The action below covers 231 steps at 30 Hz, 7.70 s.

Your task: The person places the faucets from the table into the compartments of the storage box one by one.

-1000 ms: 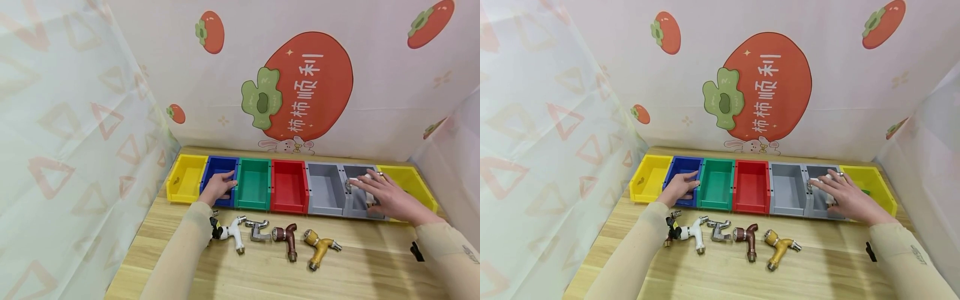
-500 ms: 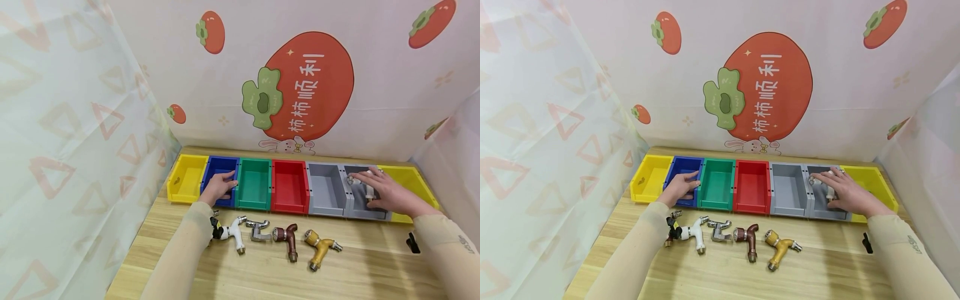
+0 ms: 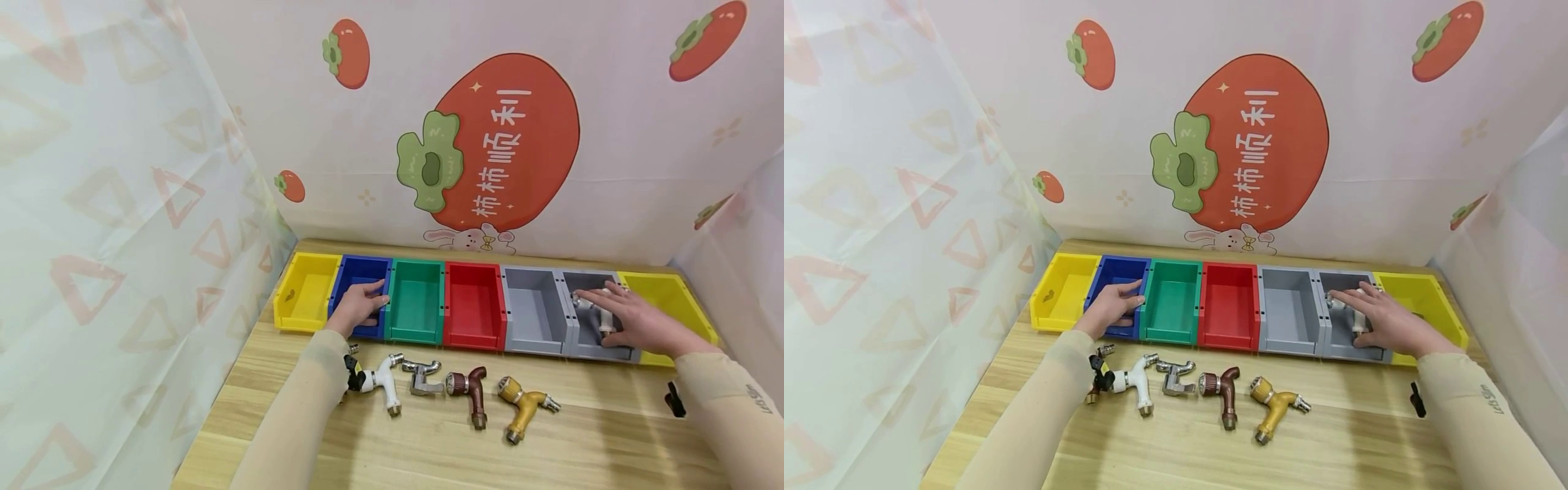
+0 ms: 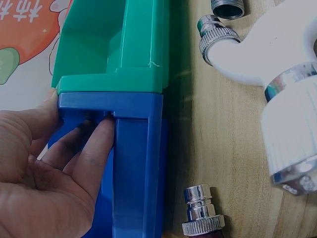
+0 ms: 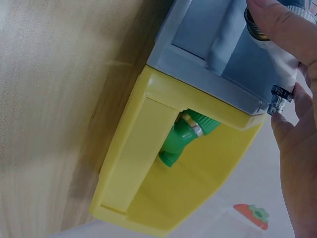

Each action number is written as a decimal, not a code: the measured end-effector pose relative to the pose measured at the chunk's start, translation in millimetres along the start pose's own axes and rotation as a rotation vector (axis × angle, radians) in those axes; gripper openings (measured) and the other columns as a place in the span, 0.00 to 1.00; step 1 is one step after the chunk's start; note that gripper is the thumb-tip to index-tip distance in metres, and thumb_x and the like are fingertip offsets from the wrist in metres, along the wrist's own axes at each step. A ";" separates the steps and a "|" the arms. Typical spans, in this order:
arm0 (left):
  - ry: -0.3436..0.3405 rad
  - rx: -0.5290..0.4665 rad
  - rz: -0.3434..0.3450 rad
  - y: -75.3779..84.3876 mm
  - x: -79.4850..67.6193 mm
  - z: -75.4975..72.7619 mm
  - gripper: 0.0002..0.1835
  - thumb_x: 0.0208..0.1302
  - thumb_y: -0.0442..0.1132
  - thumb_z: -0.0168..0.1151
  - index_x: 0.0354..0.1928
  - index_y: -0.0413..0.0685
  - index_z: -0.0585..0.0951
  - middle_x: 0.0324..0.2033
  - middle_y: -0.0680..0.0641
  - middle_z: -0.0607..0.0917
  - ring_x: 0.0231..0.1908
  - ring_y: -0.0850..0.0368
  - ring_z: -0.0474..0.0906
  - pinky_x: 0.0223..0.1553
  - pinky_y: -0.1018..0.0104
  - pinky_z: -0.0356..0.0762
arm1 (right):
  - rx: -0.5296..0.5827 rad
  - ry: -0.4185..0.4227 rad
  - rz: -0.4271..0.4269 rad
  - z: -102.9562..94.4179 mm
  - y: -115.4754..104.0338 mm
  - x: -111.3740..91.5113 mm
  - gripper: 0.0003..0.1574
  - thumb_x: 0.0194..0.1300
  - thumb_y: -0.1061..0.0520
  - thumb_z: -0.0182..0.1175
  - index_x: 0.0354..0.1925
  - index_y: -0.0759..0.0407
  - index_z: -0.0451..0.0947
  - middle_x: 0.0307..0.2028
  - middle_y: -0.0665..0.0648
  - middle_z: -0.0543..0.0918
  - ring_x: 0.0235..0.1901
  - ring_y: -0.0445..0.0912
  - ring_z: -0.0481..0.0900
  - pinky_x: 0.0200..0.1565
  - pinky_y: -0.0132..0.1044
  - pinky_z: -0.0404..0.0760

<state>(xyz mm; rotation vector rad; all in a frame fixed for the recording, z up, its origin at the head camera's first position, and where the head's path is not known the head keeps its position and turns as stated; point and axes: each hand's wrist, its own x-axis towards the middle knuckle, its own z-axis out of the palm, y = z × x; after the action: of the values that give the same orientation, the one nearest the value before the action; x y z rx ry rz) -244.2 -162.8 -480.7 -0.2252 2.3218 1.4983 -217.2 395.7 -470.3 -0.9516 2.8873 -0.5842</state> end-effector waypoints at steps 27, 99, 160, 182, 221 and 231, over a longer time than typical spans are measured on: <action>0.005 0.017 -0.009 -0.7 1.2 -0.2 0.32 0.75 0.46 0.61 0.77 0.69 0.66 0.67 0.47 0.78 0.64 0.46 0.77 0.51 0.52 0.85 | -0.144 -0.129 0.019 -3.7 -3.1 5.1 0.70 0.44 0.64 0.82 0.79 0.42 0.57 0.69 0.74 0.69 0.69 0.75 0.61 0.40 0.45 0.87; -0.002 0.005 -0.009 -0.5 -0.2 0.8 0.32 0.75 0.46 0.60 0.78 0.69 0.65 0.68 0.47 0.77 0.65 0.47 0.77 0.54 0.51 0.84 | -0.122 -0.040 0.215 135.3 -193.8 -25.5 0.73 0.48 0.20 0.69 0.79 0.56 0.58 0.72 0.64 0.70 0.67 0.69 0.70 0.56 0.72 0.75; -0.009 -0.013 0.001 -0.1 -2.6 0.0 0.32 0.76 0.46 0.60 0.78 0.69 0.64 0.68 0.47 0.78 0.66 0.47 0.76 0.55 0.50 0.83 | -0.583 0.089 -0.465 33.8 -101.2 37.2 0.77 0.32 0.44 0.87 0.79 0.50 0.61 0.72 0.63 0.71 0.74 0.63 0.62 0.74 0.68 0.53; 0.001 -0.003 -0.018 -0.3 -1.0 0.1 0.31 0.75 0.46 0.61 0.77 0.70 0.65 0.68 0.47 0.77 0.64 0.46 0.78 0.55 0.50 0.83 | -0.392 -0.039 -0.335 20.8 -73.2 58.9 0.73 0.36 0.53 0.86 0.78 0.48 0.61 0.74 0.61 0.69 0.75 0.63 0.58 0.75 0.64 0.53; 0.003 0.008 -0.011 -2.9 1.5 1.3 0.31 0.75 0.48 0.61 0.76 0.73 0.66 0.68 0.49 0.78 0.63 0.49 0.78 0.54 0.51 0.84 | -0.319 -0.095 -0.068 16.0 -67.0 61.7 0.44 0.61 0.49 0.74 0.72 0.58 0.71 0.66 0.65 0.77 0.68 0.65 0.71 0.68 0.65 0.67; 0.048 0.198 0.103 0.5 -1.2 4.3 0.31 0.77 0.46 0.59 0.79 0.62 0.64 0.69 0.43 0.76 0.59 0.47 0.81 0.49 0.54 0.86 | -0.232 0.028 0.271 10.1 -57.5 45.2 0.38 0.73 0.51 0.62 0.69 0.73 0.67 0.45 0.72 0.86 0.40 0.64 0.86 0.47 0.63 0.82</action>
<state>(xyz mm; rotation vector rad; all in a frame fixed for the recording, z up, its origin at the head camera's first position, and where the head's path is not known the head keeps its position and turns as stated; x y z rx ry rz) -242.4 -158.7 -481.4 -0.0909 2.5346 1.3089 -219.7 323.4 -455.3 -0.5560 3.0824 -0.2491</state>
